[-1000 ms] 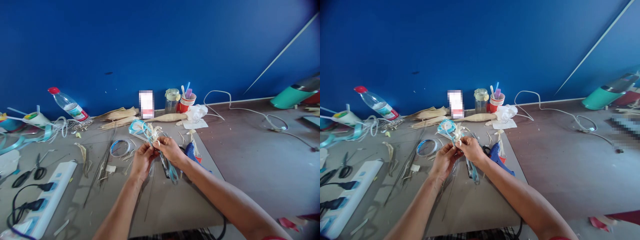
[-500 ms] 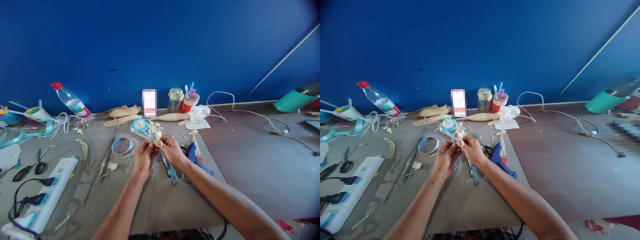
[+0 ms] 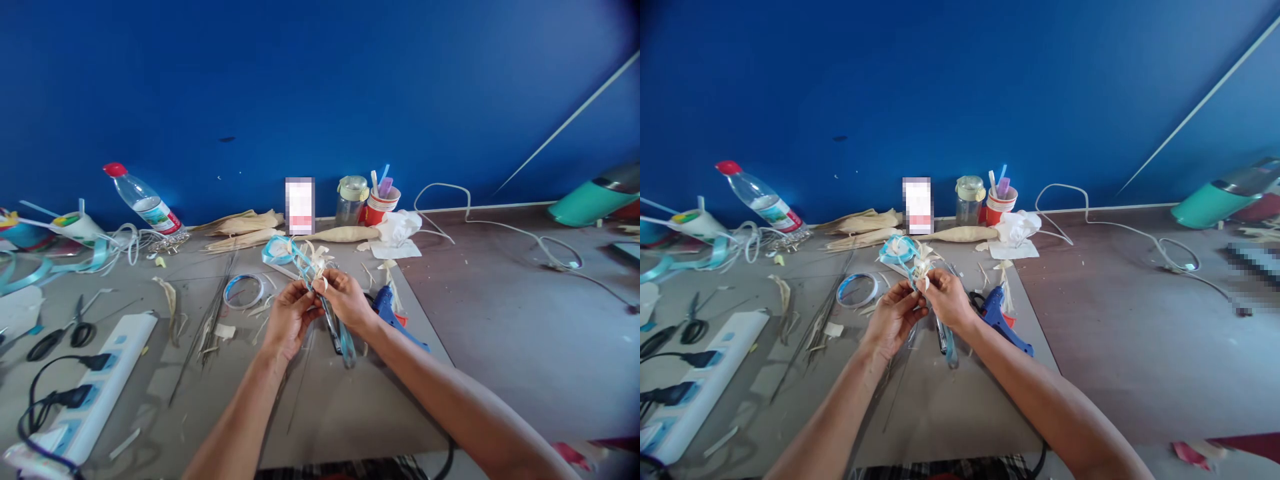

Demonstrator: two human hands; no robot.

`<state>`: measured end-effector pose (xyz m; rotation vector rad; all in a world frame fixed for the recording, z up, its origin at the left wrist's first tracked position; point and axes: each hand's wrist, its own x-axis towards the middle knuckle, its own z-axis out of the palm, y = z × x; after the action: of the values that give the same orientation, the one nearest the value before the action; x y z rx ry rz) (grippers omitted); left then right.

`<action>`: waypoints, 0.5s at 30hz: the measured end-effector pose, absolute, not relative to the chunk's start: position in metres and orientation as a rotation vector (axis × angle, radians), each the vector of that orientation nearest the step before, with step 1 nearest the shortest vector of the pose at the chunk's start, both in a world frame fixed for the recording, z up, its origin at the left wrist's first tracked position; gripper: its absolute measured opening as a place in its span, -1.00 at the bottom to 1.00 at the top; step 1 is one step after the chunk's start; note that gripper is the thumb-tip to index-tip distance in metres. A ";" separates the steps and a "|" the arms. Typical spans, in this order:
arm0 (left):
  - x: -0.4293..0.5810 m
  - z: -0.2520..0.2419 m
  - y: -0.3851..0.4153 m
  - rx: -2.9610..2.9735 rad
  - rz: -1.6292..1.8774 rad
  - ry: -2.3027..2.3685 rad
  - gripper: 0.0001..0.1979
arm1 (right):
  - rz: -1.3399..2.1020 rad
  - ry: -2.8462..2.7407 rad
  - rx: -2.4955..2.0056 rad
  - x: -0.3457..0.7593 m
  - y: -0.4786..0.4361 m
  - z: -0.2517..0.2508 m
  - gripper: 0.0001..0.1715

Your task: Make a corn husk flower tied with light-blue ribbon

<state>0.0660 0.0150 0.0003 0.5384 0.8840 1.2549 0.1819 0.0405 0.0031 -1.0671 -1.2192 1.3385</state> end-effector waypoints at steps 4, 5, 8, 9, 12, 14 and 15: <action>0.066 -0.001 0.016 0.575 1.304 0.895 -0.73 | 1.105 -1.462 -1.124 0.184 0.039 0.004 -0.85; 0.067 -0.002 0.017 0.593 1.319 0.898 -0.74 | 1.050 -1.513 -1.136 0.184 0.039 0.004 -0.86; 0.068 -0.004 0.018 0.670 1.360 0.942 -0.78 | 0.916 -1.617 -1.150 0.184 0.037 0.005 -0.88; 0.069 -0.005 0.018 0.702 1.370 0.967 -0.79 | 0.881 -1.642 -1.149 0.184 0.037 0.005 -0.88; 0.069 -0.008 0.018 0.788 1.376 1.032 -0.82 | 0.805 -1.687 -1.142 0.184 0.035 0.005 -0.90; 0.068 -0.010 0.018 0.839 1.368 1.072 -0.83 | 0.792 -1.694 -1.138 0.184 0.035 0.005 -0.90; 0.068 -0.011 0.018 0.864 1.362 1.092 -0.83 | 0.790 -1.691 -1.135 0.183 0.035 0.004 -0.90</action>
<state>0.0677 0.0178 -0.0106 0.8644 1.0916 1.3623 0.1833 0.0348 0.0042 -1.1348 -1.6908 0.7899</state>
